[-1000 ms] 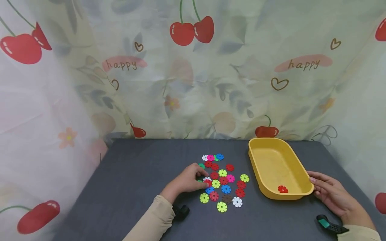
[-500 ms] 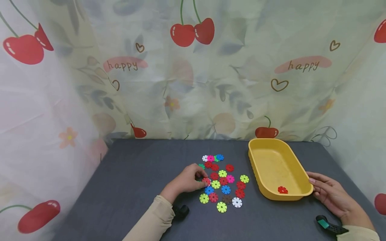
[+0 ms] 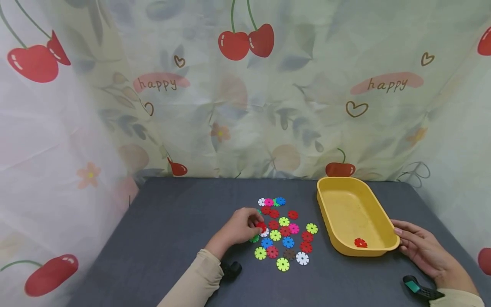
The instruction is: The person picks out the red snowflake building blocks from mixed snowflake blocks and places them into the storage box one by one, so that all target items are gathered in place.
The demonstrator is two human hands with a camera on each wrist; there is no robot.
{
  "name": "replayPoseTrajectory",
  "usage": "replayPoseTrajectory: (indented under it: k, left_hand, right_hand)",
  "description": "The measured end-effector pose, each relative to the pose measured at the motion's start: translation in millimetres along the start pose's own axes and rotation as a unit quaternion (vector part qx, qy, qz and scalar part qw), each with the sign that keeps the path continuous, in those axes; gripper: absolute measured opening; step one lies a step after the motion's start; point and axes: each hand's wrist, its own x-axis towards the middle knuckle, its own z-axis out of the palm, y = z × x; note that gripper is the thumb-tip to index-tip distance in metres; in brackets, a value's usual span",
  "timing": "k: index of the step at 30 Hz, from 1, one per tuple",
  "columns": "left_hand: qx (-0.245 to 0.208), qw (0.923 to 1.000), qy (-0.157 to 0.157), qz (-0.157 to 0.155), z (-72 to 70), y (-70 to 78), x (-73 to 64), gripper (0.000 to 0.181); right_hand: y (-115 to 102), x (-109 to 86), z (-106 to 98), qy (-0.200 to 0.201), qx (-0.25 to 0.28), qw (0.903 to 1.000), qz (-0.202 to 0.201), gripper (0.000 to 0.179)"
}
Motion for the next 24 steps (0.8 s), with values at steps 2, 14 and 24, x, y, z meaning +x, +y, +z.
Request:
replayPoseTrajectory:
  k: [2,14,24]
  left_hand:
    - [-0.002,1.0,0.002,0.003,-0.1,0.9,0.8,0.012]
    - [-0.064,0.9976,-0.012,0.024,16.5,24.0,8.7,0.015]
    - [-0.131,0.9904,-0.008,0.043,48.5,55.5,31.1,0.014]
  right_hand:
    - [-1,-0.4,0,-0.001,0.002,1.0,0.0,0.049]
    - [2,-0.2,0,0.0,0.001,1.0,-0.005,0.049]
    - [3,0.7,3,-0.01,0.009,0.9999,-0.008,0.05]
